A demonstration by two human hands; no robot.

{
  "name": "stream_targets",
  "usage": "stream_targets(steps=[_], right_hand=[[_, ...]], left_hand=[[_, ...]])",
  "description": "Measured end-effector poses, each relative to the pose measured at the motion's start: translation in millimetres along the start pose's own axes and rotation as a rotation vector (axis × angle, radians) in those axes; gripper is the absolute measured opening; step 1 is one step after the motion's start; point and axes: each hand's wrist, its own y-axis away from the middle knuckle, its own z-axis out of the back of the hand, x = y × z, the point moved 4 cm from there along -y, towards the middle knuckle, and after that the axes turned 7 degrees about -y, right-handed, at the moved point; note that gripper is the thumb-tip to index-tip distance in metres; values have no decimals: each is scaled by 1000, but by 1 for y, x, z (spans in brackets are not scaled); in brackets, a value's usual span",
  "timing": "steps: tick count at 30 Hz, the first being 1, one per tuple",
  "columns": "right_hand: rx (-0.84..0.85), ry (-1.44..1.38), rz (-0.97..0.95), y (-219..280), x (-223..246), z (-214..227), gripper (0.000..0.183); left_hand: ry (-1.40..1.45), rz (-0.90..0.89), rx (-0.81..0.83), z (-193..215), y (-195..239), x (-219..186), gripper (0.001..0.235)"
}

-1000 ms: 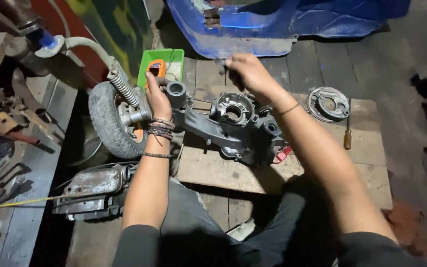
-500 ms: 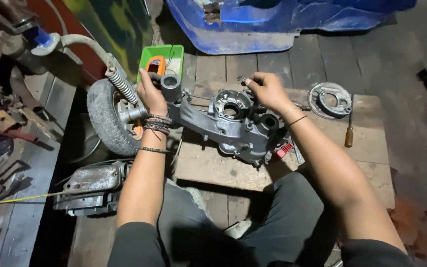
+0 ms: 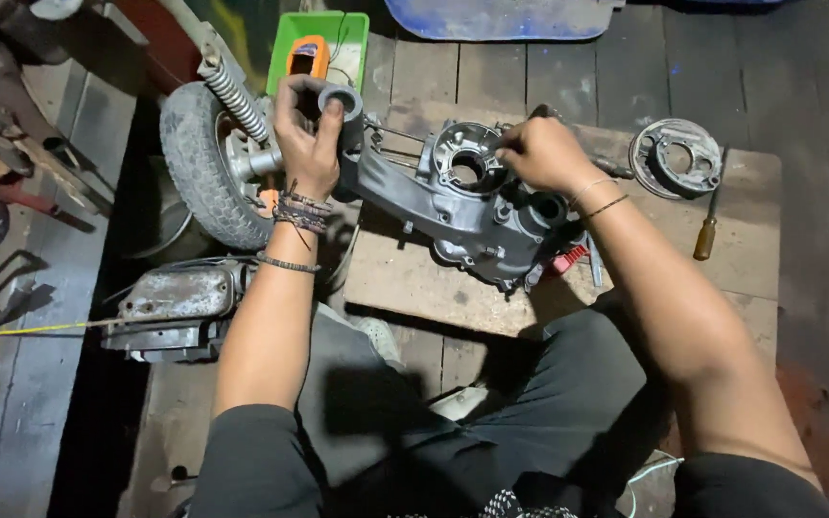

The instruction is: Assembling the internal gears and outer casing of a motorcycle engine

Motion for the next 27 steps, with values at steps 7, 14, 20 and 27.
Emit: stream_targets(steps=[7, 14, 20, 27], right_hand=[[101, 196, 215, 0, 27, -40, 22], [-193, 549, 640, -4, 46, -102, 14], [-131, 597, 588, -13, 18, -119, 17], [-275, 505, 639, -5, 47, -100, 21]], left_hand=[[-23, 163, 186, -6, 10, 39, 67], [-29, 164, 234, -5, 12, 53, 57], [-32, 222, 252, 1, 20, 61, 50], [-48, 271, 230, -4, 20, 66, 55]])
